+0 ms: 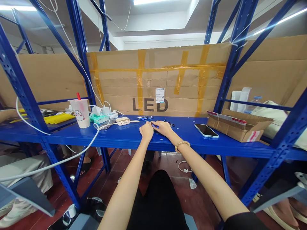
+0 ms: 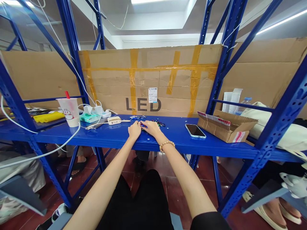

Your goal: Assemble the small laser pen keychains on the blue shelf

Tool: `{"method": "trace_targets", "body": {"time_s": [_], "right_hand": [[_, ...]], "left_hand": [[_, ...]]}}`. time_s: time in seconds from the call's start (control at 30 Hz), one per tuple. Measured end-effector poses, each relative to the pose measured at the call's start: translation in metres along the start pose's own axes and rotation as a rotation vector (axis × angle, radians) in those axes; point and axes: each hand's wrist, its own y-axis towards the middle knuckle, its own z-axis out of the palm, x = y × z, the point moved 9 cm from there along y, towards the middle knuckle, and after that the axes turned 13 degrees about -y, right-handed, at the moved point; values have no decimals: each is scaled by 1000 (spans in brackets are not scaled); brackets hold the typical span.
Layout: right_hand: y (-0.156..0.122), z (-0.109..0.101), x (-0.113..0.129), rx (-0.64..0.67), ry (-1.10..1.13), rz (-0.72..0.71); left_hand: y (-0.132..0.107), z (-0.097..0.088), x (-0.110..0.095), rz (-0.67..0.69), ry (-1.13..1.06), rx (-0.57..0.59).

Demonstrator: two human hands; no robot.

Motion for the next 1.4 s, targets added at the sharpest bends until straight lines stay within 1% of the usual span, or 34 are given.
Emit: {"method": "trace_targets", "body": {"time_s": [0.2,0.43,0.73,0.87,1.07,1.27,1.4], "right_hand": [[-2,-3,1,-18,-42,-8],[-4,-11,-3,-61,-45,28],[-2,-5,-10,-69,-33,66],[-2,-6,-12,-75,-27,77],[-2,-7,-14,-74,-27,81],[-4,-4,-15,-47,-45,70],[-4,2,-11,-7,-63,41]], "left_hand": [[6,0,5,10,-117,-42],[14,6,8,94,-326,-19],[18,11,9,123,-482,-13],[18,11,10,115,-492,-20],[17,9,10,130,-441,-24],[15,12,3,193,-397,25],[16,15,3,207,-359,45]]}}
